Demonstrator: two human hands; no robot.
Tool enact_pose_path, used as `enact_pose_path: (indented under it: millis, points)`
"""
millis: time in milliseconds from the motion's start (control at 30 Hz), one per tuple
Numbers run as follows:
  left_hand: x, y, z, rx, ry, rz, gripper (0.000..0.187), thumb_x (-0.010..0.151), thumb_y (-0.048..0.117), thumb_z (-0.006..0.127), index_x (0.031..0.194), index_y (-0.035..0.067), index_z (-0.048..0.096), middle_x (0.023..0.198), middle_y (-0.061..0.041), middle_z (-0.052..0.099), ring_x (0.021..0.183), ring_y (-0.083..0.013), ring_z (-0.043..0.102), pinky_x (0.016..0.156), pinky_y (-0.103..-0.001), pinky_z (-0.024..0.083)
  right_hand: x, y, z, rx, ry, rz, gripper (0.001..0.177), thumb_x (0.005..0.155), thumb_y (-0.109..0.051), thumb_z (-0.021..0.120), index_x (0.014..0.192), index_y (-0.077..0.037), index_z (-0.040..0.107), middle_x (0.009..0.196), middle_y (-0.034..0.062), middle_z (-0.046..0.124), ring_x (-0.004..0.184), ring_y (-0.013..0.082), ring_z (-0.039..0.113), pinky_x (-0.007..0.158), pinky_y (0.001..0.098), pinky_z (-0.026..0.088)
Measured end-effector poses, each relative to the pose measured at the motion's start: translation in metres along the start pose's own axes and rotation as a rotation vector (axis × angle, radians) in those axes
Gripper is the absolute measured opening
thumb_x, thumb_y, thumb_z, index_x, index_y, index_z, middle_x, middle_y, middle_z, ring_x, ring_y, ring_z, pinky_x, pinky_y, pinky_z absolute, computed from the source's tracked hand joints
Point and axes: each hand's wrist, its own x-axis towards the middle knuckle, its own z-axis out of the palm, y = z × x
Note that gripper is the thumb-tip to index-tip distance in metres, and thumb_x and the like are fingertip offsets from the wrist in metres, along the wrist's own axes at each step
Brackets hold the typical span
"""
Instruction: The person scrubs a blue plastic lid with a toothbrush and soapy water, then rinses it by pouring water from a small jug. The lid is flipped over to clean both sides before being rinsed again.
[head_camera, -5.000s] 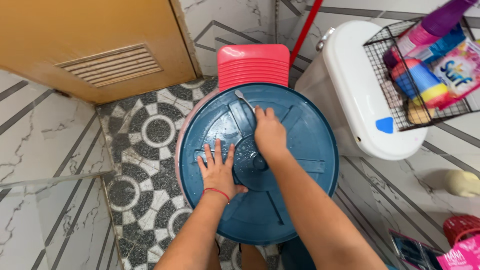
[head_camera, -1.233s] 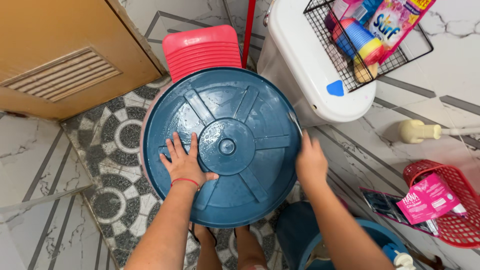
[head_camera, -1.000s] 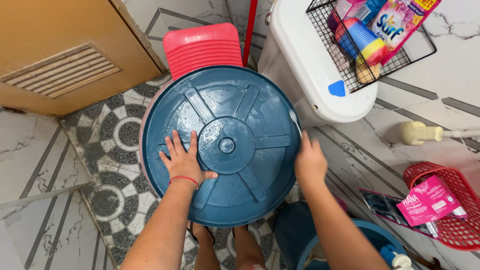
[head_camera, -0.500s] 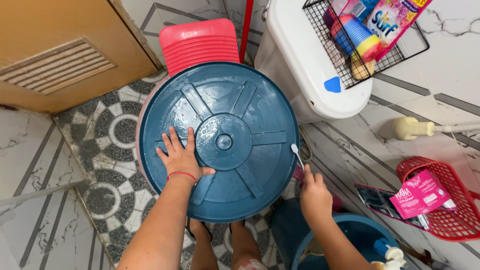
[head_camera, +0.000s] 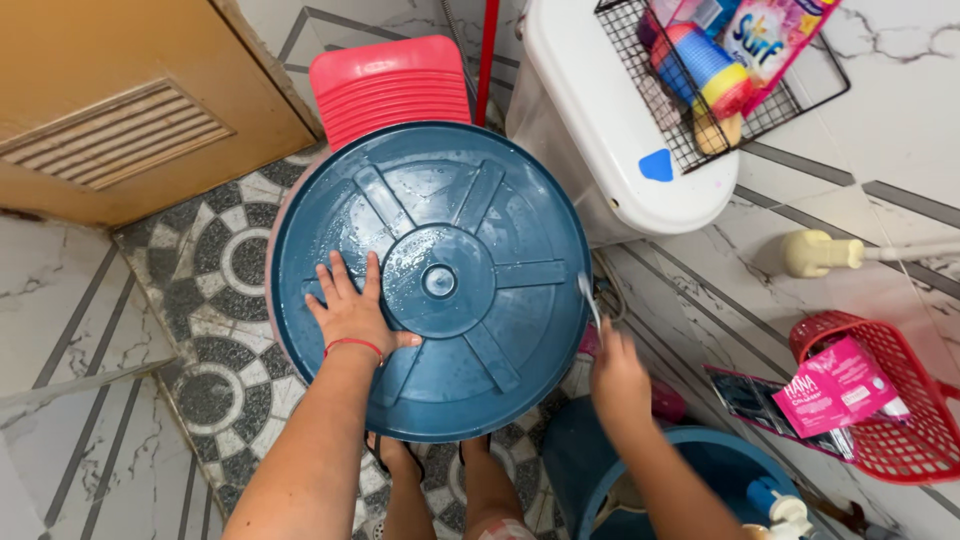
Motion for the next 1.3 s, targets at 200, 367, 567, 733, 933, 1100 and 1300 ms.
enact_pose_path:
  millis: [200, 367, 567, 733, 933, 1100, 1300]
  points:
    - [-0.001, -0.002, 0.002, -0.036, 0.014, 0.002, 0.154, 0.047, 0.070, 0.093, 0.165, 0.034, 0.000, 0.170, -0.019, -0.012, 0.157, -0.0399, -0.005, 0.123, -0.061, 0.011, -0.012, -0.039, -0.003, 0.206, 0.196, -0.349, 0.041, 0.100, -0.014, 0.058, 0.141, -0.014, 0.058, 0.096, 0.0130, 0.065, 0.078, 0.0344, 0.068, 0.062, 0.0431, 0.057]
    - [-0.003, -0.005, 0.012, -0.068, 0.070, 0.011, 0.151, 0.047, 0.068, 0.093, 0.165, 0.033, 0.006, 0.171, -0.018, -0.007, 0.158, -0.0403, -0.004, 0.123, -0.061, 0.012, 0.029, -0.125, 0.010, 0.097, -0.022, -0.420, 0.040, 0.094, -0.013, 0.061, 0.134, -0.017, 0.064, 0.091, 0.0111, 0.062, 0.074, 0.0334, 0.068, 0.063, 0.0457, 0.056]
    - [-0.001, -0.007, 0.018, -0.121, 0.079, 0.027, 0.151, 0.047, 0.064, 0.096, 0.164, 0.032, 0.007, 0.170, -0.019, -0.005, 0.156, -0.0404, -0.006, 0.123, -0.061, 0.009, 0.039, -0.162, -0.012, -0.170, -0.270, -0.370, 0.046, 0.088, -0.010, 0.054, 0.134, -0.011, 0.063, 0.101, 0.0146, 0.066, 0.078, 0.0337, 0.073, 0.064, 0.0445, 0.060]
    - [0.004, -0.009, 0.019, -0.168, 0.098, 0.055, 0.149, 0.047, 0.062, 0.097, 0.164, 0.032, 0.010, 0.171, -0.018, -0.004, 0.157, -0.0403, -0.006, 0.123, -0.063, 0.008, 0.052, -0.190, -0.016, -0.356, -0.294, -0.369, 0.032, 0.091, -0.015, 0.055, 0.121, -0.010, 0.066, 0.099, 0.0143, 0.066, 0.082, 0.0339, 0.074, 0.064, 0.0429, 0.061]
    - [0.003, -0.013, 0.024, -0.148, 0.108, 0.069, 0.150, 0.047, 0.064, 0.096, 0.164, 0.032, 0.008, 0.171, -0.018, -0.003, 0.157, -0.0411, -0.005, 0.122, -0.064, 0.009, 0.061, -0.197, -0.039, -0.442, -0.417, -0.425, 0.026, 0.092, -0.014, 0.058, 0.116, -0.010, 0.067, 0.100, 0.0138, 0.067, 0.083, 0.0321, 0.075, 0.067, 0.0418, 0.061]
    - [0.005, -0.014, 0.020, -0.136, 0.075, 0.058, 0.152, 0.047, 0.065, 0.095, 0.165, 0.032, 0.005, 0.171, -0.018, -0.004, 0.157, -0.0403, -0.006, 0.121, -0.064, 0.010, 0.058, -0.204, -0.036, -0.404, -0.360, -0.508, 0.040, 0.090, -0.011, 0.058, 0.129, -0.006, 0.064, 0.107, 0.0170, 0.068, 0.084, 0.0330, 0.075, 0.070, 0.0403, 0.061]
    - [0.000, -0.017, 0.021, -0.162, 0.105, 0.079, 0.151, 0.047, 0.067, 0.094, 0.164, 0.032, 0.005, 0.171, -0.017, -0.003, 0.157, -0.0391, -0.006, 0.122, -0.063, 0.008, 0.073, -0.183, -0.058, -0.337, -0.453, -0.506, 0.038, 0.095, -0.015, 0.056, 0.132, -0.020, 0.064, 0.104, 0.0151, 0.068, 0.080, 0.0341, 0.074, 0.068, 0.0446, 0.060]
